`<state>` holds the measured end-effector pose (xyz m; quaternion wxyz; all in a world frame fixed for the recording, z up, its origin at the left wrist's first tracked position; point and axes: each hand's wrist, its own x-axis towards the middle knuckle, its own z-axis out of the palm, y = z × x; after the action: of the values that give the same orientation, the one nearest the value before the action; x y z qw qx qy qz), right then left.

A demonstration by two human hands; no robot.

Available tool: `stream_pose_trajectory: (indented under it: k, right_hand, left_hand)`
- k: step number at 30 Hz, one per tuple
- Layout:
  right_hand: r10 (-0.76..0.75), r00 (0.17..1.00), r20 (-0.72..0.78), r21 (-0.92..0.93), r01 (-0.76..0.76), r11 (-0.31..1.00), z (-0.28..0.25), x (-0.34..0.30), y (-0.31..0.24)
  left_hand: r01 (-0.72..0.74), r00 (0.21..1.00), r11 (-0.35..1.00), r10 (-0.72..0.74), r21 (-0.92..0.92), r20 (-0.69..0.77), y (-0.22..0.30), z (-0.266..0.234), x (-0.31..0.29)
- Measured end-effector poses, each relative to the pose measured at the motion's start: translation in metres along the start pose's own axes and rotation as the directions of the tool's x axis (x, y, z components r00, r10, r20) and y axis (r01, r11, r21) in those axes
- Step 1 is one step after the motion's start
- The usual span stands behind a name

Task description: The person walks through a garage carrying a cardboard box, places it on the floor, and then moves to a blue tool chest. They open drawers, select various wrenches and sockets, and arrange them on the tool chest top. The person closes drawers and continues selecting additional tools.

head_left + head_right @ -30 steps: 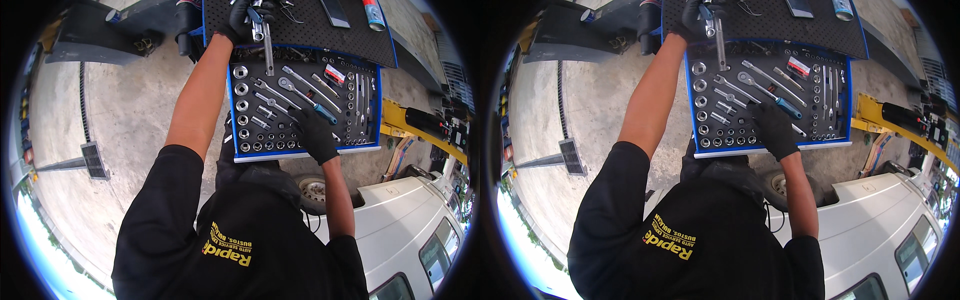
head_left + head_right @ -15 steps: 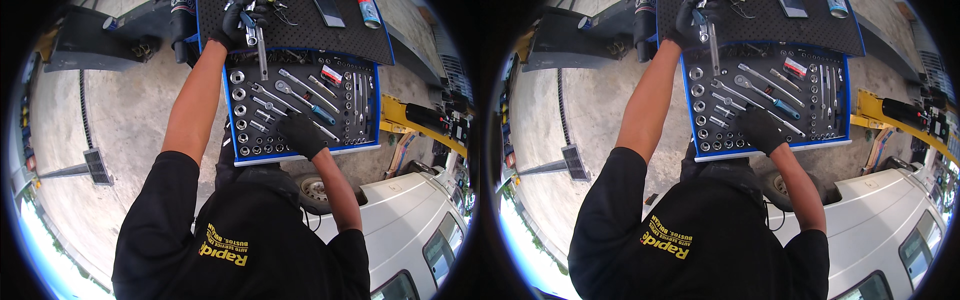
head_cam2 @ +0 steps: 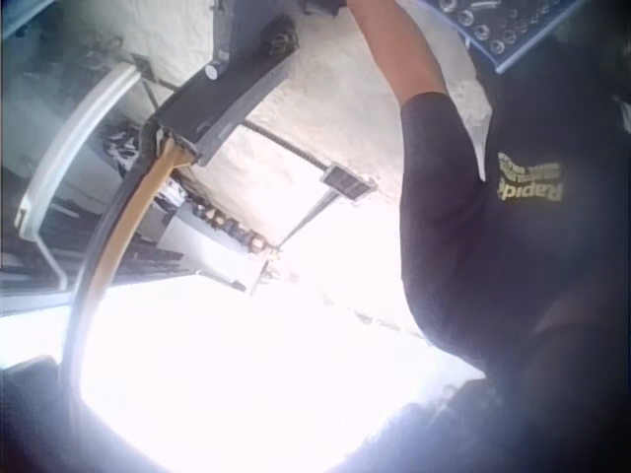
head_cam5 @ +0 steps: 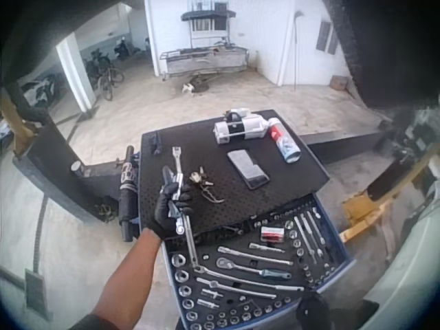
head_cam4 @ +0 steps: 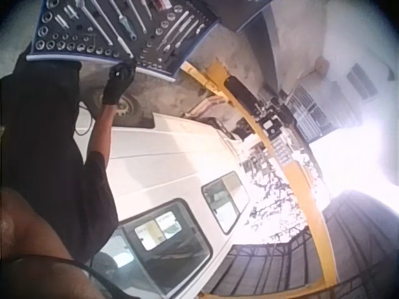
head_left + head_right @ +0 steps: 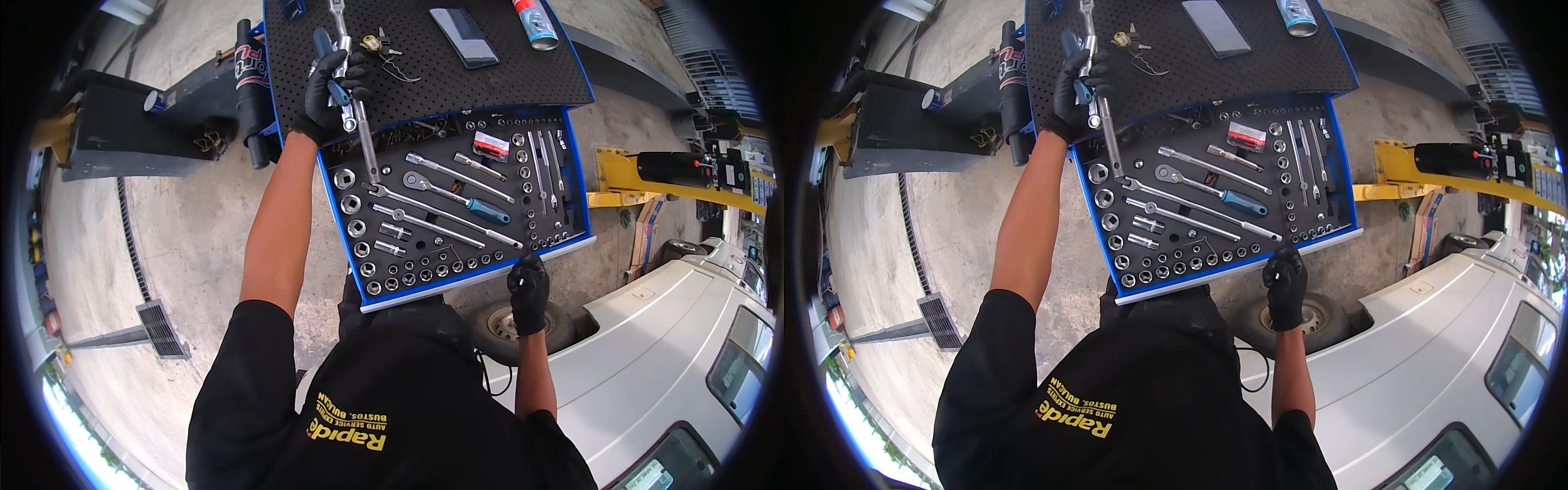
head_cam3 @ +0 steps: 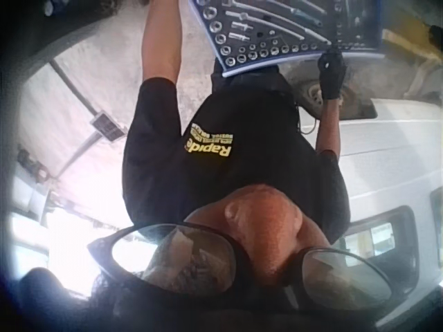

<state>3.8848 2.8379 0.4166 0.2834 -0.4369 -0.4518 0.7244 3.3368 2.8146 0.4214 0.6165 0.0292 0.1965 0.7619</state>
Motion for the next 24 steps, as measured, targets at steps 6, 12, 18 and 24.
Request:
stream_pose_trajectory:
  k: [6,12,18,24]
  right_hand:
    - [0.316,0.931,-0.185,0.021,-0.318,0.948,-0.026,-0.026,0.039]
    - [0.386,0.920,-0.067,-0.064,-0.390,0.918,-0.005,-0.023,-0.036]
    - [0.219,0.944,0.245,0.498,-0.317,0.807,0.045,0.017,-0.072]
    - [0.139,0.929,0.344,0.555,-0.320,0.768,0.077,0.044,-0.065]
  left_hand:
    - [-0.015,0.997,1.000,0.016,0.012,-0.079,0.000,0.014,-0.006]
    - [0.053,0.998,0.997,-0.054,-0.060,-0.017,-0.002,0.011,-0.007]
    - [-0.040,0.993,0.993,0.052,0.111,-0.108,-0.012,0.012,-0.014]
    - [-0.013,0.999,0.997,0.011,0.076,0.030,-0.016,0.008,-0.014]
